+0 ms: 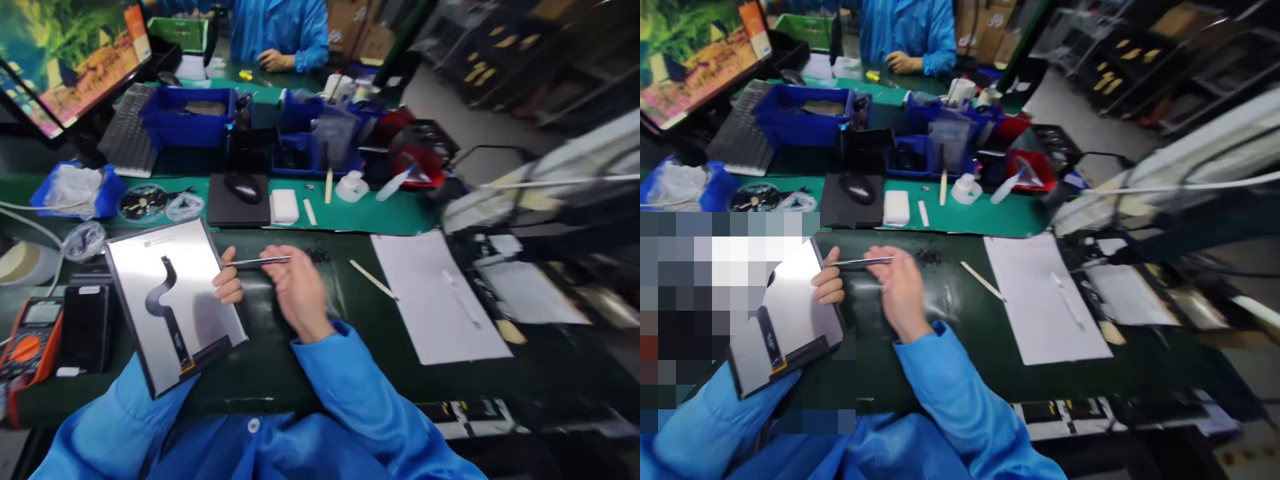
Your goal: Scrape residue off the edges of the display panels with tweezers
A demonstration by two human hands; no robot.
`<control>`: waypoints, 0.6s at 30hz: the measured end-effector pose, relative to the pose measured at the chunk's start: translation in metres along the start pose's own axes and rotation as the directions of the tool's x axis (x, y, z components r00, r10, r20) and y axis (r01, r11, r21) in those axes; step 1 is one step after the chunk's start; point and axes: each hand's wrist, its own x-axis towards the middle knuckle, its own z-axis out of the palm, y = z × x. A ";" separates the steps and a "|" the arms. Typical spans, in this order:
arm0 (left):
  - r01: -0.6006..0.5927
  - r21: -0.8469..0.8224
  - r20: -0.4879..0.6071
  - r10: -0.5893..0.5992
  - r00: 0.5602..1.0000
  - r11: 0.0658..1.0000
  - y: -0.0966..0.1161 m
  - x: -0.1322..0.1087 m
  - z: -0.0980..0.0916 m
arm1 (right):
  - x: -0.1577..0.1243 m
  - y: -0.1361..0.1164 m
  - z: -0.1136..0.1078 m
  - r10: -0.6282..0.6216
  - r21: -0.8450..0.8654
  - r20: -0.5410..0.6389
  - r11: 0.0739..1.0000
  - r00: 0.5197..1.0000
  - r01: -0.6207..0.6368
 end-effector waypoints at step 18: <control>-0.247 0.107 -0.248 0.266 0.931 0.963 0.016 0.004 0.011 | -0.019 0.001 -0.016 -0.224 -0.659 0.280 0.663 0.933 0.357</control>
